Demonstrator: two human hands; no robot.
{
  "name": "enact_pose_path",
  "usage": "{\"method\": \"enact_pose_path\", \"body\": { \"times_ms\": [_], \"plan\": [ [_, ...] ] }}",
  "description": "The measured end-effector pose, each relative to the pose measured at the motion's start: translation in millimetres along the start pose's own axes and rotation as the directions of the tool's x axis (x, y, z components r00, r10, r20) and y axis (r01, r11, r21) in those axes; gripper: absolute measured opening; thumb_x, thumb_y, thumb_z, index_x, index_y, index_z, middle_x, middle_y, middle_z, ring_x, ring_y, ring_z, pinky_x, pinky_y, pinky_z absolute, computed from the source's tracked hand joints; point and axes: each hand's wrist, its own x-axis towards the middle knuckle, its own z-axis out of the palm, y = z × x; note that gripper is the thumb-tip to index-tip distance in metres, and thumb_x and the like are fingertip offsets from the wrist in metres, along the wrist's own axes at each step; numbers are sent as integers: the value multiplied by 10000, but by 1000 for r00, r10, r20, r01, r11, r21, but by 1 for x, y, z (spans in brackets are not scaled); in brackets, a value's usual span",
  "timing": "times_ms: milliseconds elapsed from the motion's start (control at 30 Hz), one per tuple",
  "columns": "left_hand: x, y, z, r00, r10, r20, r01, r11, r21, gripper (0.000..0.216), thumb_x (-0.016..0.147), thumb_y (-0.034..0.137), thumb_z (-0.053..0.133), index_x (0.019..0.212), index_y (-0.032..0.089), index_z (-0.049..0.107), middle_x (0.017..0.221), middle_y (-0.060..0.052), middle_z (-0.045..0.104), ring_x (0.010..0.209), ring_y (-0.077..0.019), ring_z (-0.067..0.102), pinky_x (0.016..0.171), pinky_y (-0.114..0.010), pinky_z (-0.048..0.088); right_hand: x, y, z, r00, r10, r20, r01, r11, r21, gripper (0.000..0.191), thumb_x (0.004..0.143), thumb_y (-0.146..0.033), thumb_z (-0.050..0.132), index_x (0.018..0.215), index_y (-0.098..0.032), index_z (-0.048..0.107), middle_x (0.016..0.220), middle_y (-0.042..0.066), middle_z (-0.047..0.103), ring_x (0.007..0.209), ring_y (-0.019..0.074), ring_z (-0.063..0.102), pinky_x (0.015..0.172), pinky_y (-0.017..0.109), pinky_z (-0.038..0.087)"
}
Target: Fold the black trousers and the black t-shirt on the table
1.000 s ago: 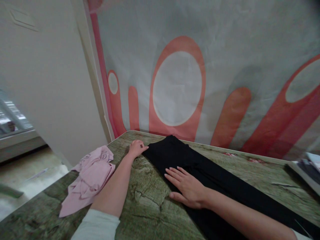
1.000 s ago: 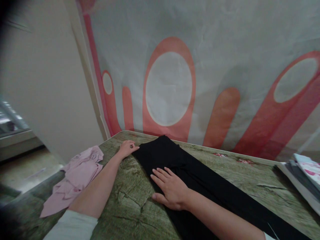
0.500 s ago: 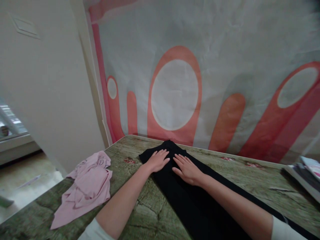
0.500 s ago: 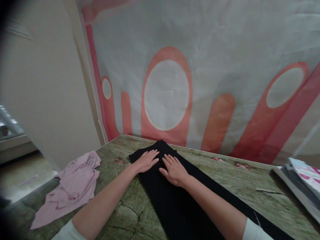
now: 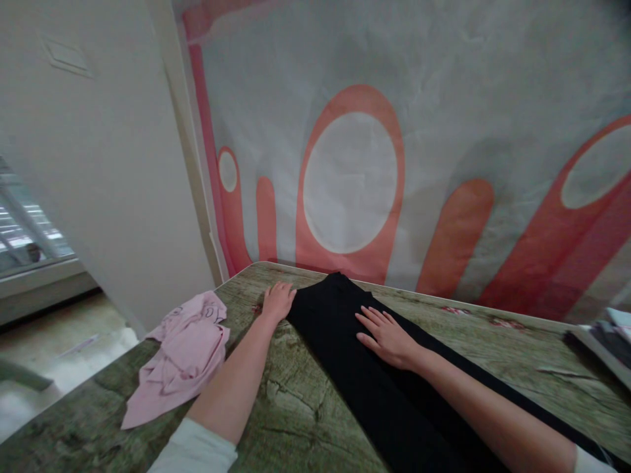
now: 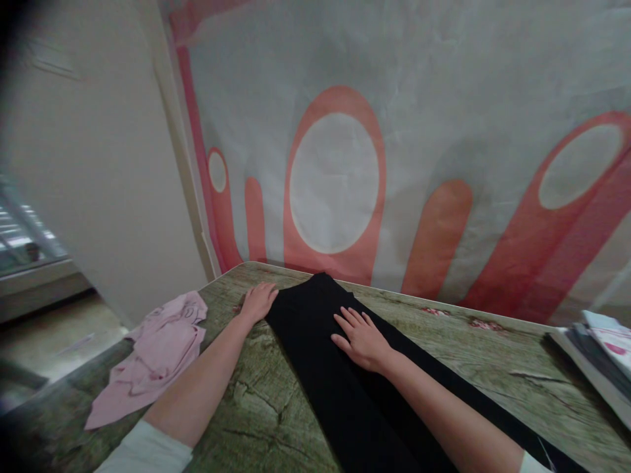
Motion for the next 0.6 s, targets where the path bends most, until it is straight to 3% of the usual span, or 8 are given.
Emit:
{"method": "enact_pose_path", "body": {
  "times_ms": [167,367,467,600],
  "plan": [
    [9,-17,-16,999,-49,13,50,994,-94,285,833,355,449,924,161,638,941,-82,650,885,-198,582,800,-288,421,0,-4,-12,1000,12,24,-13,999,38,677,863,-623,137,1336,-212,394,1438,62,295,1337,241,173,1073,463,87],
    [12,-13,-23,994,12,109,9,982,-186,313,775,429,489,808,174,667,783,-37,665,731,-179,588,658,-243,421,21,-10,-25,1000,-17,-3,17,998,54,656,880,-586,158,1332,-179,403,1439,77,289,1329,248,199,1070,442,137],
    [13,-21,-34,994,-2,114,24,981,-195,357,792,434,437,793,161,666,761,-43,658,717,-181,576,642,-246,405,29,-15,-23,1000,-25,-4,25,999,44,636,890,-548,196,1331,-140,404,1434,106,293,1318,256,230,1065,424,174],
    [9,-36,-52,987,-10,161,44,976,-212,376,751,476,473,741,151,662,719,-37,644,691,-175,563,609,-233,393,24,-37,-18,990,-138,-41,139,990,22,577,902,-493,240,1321,-139,417,1433,94,299,1317,244,234,1073,397,180]
  ]
}}
